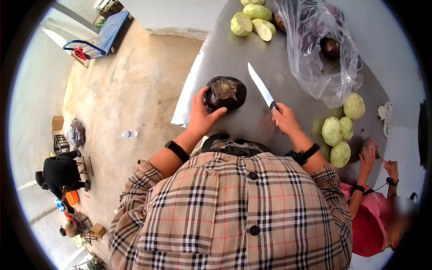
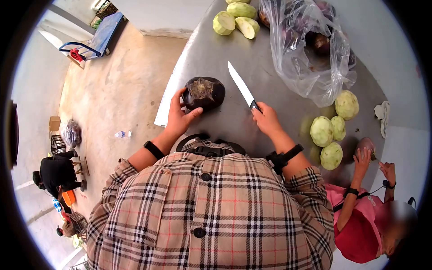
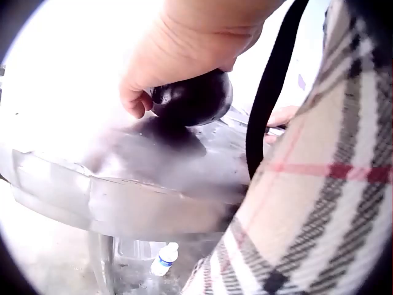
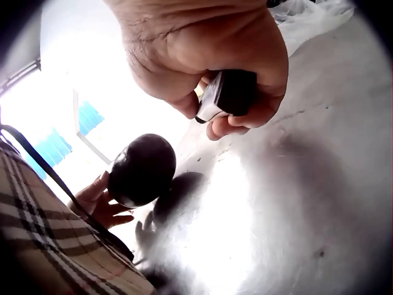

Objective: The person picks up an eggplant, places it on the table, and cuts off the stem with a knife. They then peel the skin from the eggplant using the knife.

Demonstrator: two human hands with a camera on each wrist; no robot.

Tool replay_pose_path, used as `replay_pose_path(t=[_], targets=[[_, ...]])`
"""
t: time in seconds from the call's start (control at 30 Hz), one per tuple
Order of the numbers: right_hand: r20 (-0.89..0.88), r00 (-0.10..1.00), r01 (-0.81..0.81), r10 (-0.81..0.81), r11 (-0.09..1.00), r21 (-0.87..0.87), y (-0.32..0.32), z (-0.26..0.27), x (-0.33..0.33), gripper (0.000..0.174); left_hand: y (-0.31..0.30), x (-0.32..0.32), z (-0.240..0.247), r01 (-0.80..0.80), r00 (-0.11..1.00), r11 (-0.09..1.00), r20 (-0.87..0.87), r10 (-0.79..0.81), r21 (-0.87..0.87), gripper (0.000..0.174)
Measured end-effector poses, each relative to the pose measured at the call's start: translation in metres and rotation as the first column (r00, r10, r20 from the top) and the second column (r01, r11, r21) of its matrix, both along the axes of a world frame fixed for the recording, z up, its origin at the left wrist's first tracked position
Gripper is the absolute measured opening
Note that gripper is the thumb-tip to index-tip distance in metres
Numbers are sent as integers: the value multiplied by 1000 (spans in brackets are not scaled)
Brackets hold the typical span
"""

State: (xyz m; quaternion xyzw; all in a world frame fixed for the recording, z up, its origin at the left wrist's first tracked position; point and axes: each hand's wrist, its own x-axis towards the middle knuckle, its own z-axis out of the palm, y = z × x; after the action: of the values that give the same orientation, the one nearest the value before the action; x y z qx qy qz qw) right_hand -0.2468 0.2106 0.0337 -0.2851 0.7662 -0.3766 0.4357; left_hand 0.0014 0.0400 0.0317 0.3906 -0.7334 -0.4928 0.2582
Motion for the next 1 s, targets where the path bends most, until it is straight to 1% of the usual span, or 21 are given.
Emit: replay_pose_path(t=[0.07,0.1,0.13,0.17,0.23,0.27,0.3,0.37,0.47,0.57,0.67,0.77,0.87,1.0], targets=[[166,986,32,-17,995,-92,8,10,0,24,-7,1,-7,51,997,998,-63,-49,41,82],[178,984,3,16,994,-107,11,15,0,25,-12,1,-7,80,993,995,-94,-74,63,81],[190,981,-25,48,992,-124,13,21,-1,26,-18,4,-6,115,991,985,-87,-104,131,81],[201,976,-53,81,989,-141,16,28,-1,26,-24,6,-6,147,988,982,-53,-142,119,81],[203,972,-113,121,992,-49,22,50,1,26,-34,9,8,212,977,972,15,-215,98,83],[202,969,-143,141,990,-3,25,58,0,26,-38,10,16,225,972,954,20,-233,199,86],[199,967,-165,161,986,5,29,61,0,26,-43,11,15,234,971,922,-20,-240,308,89],[192,960,-212,203,977,22,36,66,0,25,-48,12,13,263,964,851,-163,-211,455,94],[138,958,-263,252,962,72,41,75,2,26,-58,11,15,289,957,833,-146,-250,472,96],[119,960,-260,254,965,43,45,77,6,26,-69,11,11,345,932,824,-62,-356,449,96],[16,963,-271,271,963,-1,45,87,13,16,-73,8,16,373,919,827,-45,-391,421,96],[75,960,-276,271,959,68,48,89,13,15,-74,6,20,413,903,795,-87,-420,445,97],[166,957,-255,237,962,98,50,98,15,14,-75,6,22,430,897,768,-123,-425,475,98],[209,945,-286,250,945,162,52,111,14,18,-76,4,27,442,888,743,-125,-443,502,98]])
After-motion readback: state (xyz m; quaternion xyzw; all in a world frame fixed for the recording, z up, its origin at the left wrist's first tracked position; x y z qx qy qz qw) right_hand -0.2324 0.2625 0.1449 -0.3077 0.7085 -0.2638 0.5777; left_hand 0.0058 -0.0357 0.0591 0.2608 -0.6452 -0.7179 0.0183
